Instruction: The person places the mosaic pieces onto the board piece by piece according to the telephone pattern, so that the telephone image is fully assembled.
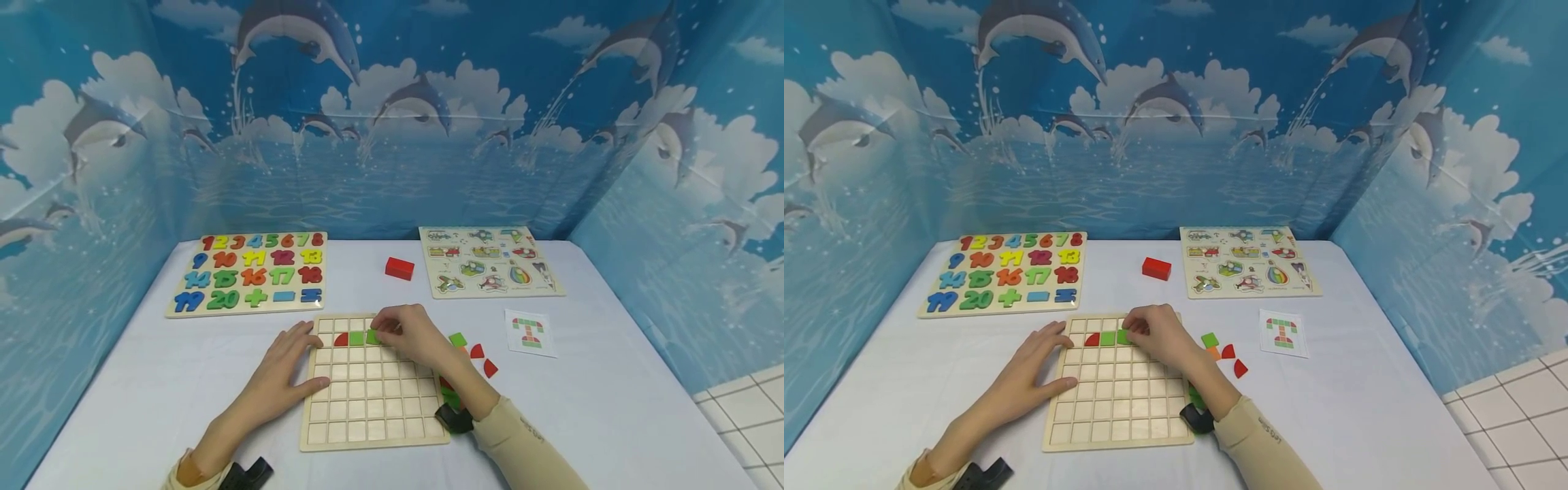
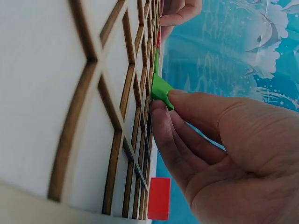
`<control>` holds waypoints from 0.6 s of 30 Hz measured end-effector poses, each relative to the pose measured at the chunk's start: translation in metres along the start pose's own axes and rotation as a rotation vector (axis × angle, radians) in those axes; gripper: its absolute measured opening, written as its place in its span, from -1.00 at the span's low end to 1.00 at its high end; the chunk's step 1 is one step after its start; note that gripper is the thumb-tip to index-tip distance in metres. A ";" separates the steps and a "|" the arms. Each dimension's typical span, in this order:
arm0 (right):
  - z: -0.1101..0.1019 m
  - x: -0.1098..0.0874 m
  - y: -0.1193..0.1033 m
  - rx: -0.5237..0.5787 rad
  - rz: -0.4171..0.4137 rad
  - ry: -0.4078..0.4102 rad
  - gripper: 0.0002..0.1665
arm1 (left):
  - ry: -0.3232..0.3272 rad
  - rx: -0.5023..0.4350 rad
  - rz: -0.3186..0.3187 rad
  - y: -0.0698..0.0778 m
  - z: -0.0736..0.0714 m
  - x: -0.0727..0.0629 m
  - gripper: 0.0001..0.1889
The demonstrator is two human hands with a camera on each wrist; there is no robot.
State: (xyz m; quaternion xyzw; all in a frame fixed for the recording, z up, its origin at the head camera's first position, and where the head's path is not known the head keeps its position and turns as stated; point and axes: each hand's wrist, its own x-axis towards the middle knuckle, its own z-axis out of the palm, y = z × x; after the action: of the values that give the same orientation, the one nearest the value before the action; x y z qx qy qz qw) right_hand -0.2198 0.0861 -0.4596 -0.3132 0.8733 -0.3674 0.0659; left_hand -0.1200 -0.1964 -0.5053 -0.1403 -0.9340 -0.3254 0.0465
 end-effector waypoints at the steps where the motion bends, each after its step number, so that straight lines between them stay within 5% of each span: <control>1: 0.001 0.000 0.000 -0.001 -0.002 0.002 -0.87 | 0.006 -0.001 0.005 0.000 0.000 0.000 -0.43; 18: 0.003 -0.002 -0.001 -0.044 -0.038 -0.024 -0.73 | 0.003 0.000 0.007 -0.001 0.001 -0.001 -0.41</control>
State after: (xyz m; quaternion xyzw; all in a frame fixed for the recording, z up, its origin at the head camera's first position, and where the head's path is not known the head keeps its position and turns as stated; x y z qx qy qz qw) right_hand -0.2170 0.0845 -0.4614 -0.3353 0.8741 -0.3457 0.0627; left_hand -0.1197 -0.1970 -0.5068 -0.1431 -0.9335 -0.3252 0.0489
